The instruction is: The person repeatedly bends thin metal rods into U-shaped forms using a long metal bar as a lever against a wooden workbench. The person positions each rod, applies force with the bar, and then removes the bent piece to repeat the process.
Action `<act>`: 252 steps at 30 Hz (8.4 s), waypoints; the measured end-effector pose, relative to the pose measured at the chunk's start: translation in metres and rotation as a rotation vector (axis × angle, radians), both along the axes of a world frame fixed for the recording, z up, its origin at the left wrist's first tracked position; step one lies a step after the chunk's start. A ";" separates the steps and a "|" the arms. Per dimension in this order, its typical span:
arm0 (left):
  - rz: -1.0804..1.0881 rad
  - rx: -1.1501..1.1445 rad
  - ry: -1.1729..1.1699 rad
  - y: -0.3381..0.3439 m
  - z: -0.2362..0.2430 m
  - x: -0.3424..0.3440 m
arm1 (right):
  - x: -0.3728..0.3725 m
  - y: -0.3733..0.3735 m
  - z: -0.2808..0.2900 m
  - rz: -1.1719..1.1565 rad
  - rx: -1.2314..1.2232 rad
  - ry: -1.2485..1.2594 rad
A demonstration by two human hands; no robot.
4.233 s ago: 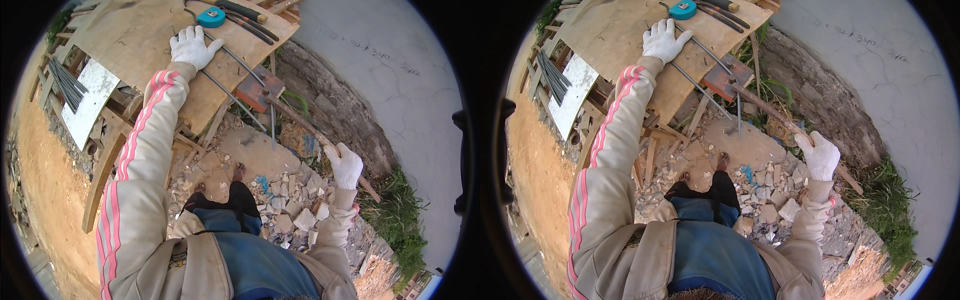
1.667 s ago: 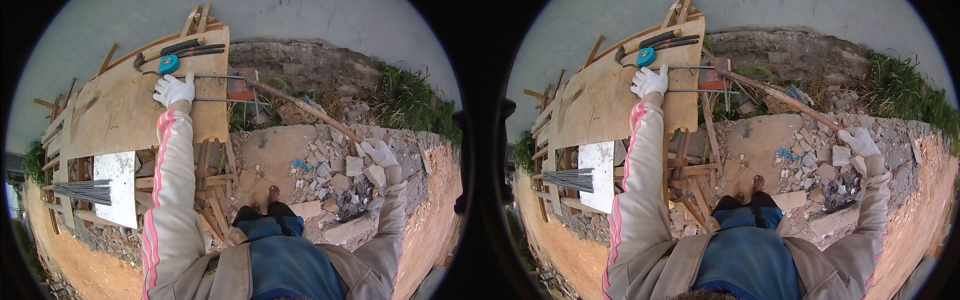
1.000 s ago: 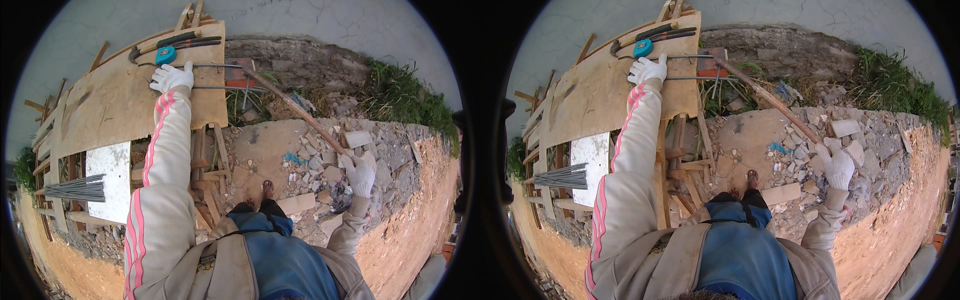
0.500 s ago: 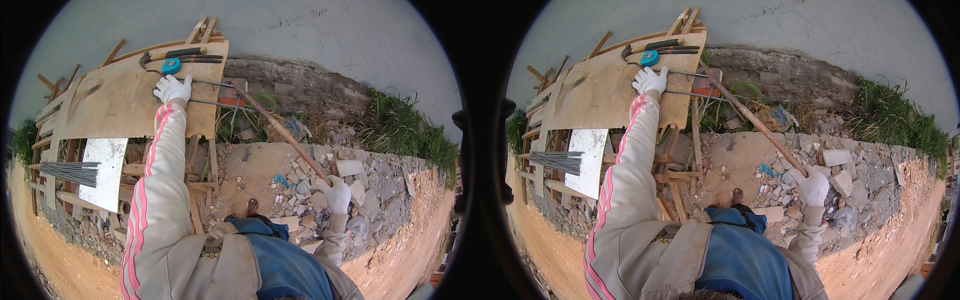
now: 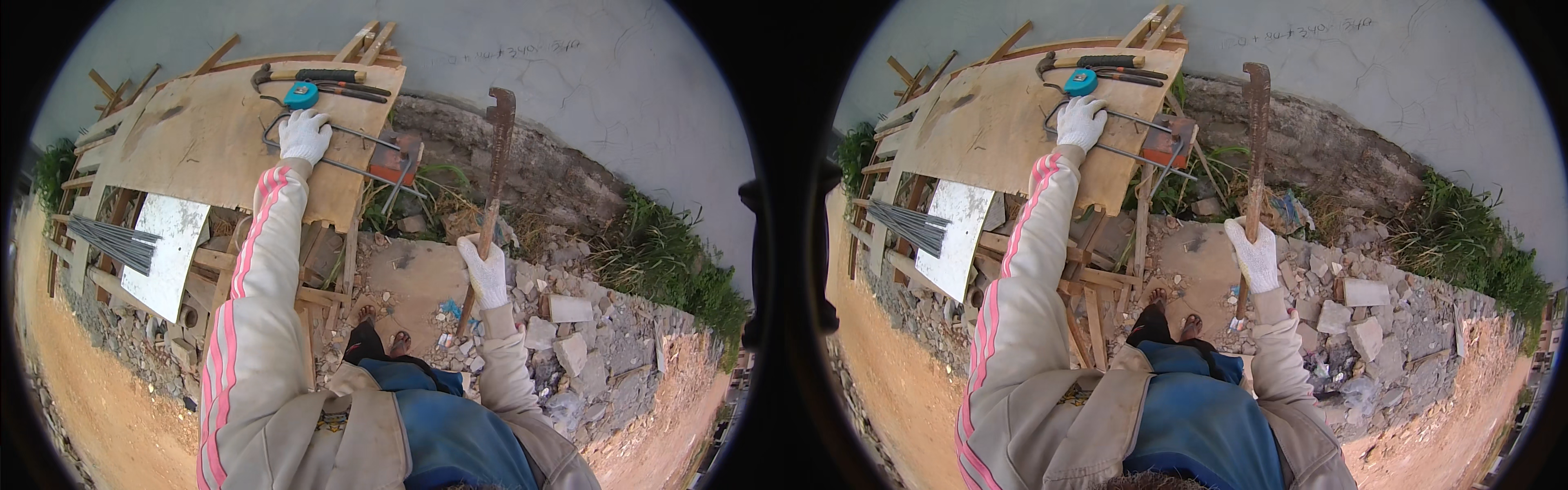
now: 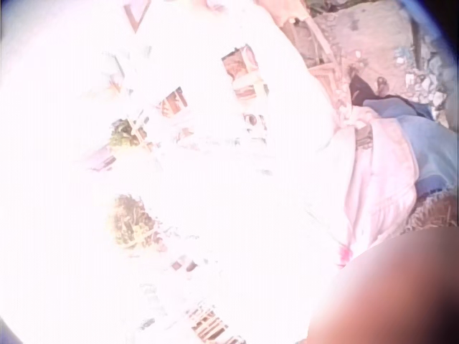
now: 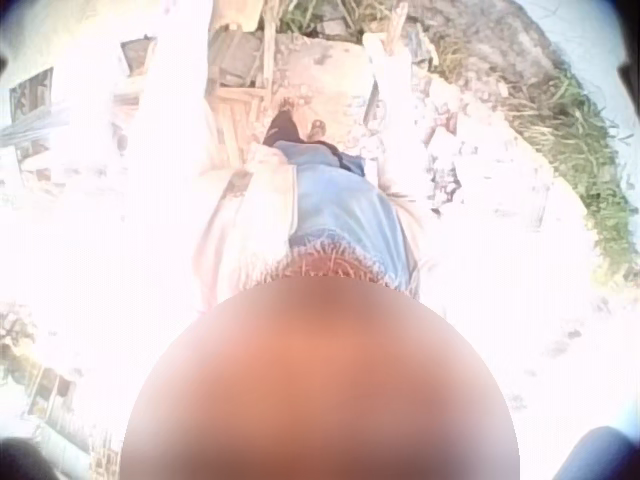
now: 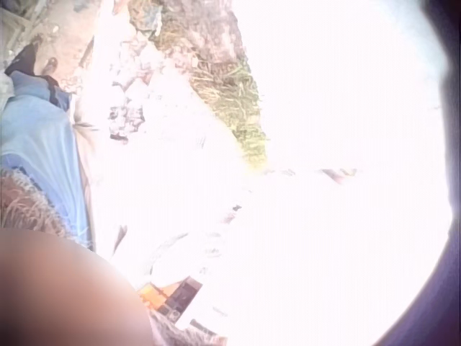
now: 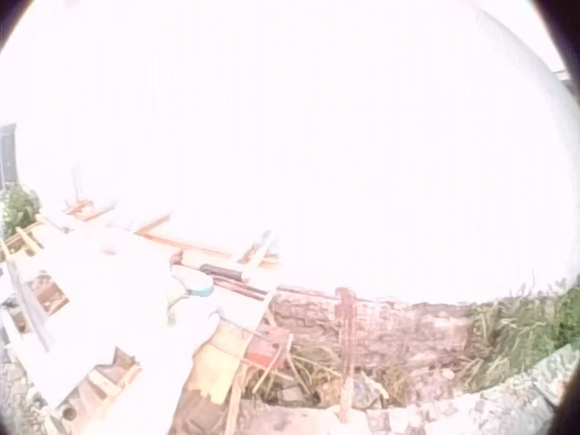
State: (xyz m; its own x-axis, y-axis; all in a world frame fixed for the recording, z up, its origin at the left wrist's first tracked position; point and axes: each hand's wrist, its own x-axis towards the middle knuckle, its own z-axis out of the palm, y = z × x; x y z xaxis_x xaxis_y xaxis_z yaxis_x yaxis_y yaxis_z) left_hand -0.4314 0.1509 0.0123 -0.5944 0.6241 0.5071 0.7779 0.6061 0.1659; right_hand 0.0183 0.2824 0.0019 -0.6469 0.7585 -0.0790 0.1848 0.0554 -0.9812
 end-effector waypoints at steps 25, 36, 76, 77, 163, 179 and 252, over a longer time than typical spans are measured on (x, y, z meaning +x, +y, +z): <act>-0.502 0.245 0.187 -0.044 0.119 0.005 | -0.141 0.072 0.107 0.148 0.168 -0.045; -0.353 0.070 -0.186 -0.090 0.029 0.024 | -0.171 0.071 0.022 0.116 0.038 -0.005; 0.400 -0.234 -0.233 -0.010 0.019 0.005 | -0.043 0.247 0.077 0.658 0.535 -0.474; 0.397 -0.219 -0.223 -0.010 0.020 0.004 | -0.046 0.258 0.079 0.681 0.548 -0.493; 0.496 -0.182 -0.217 0.003 0.017 0.012 | 0.003 0.142 0.057 0.217 0.821 -0.639; 0.497 -0.102 -0.208 0.010 0.012 0.006 | 0.027 0.063 0.065 0.219 0.662 -0.584; 0.210 -0.148 -0.242 -0.012 0.015 0.000 | 0.168 -0.201 0.098 -0.245 0.187 -0.846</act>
State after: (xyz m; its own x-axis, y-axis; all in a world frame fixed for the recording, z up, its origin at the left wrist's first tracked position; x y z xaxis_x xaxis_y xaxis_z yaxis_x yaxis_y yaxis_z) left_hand -0.4318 0.1389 0.0274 -0.8094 0.5318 0.2490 0.5826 0.7801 0.2280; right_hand 0.1866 0.0812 0.1003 -0.2463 0.9159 -0.3170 0.8692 0.0640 -0.4903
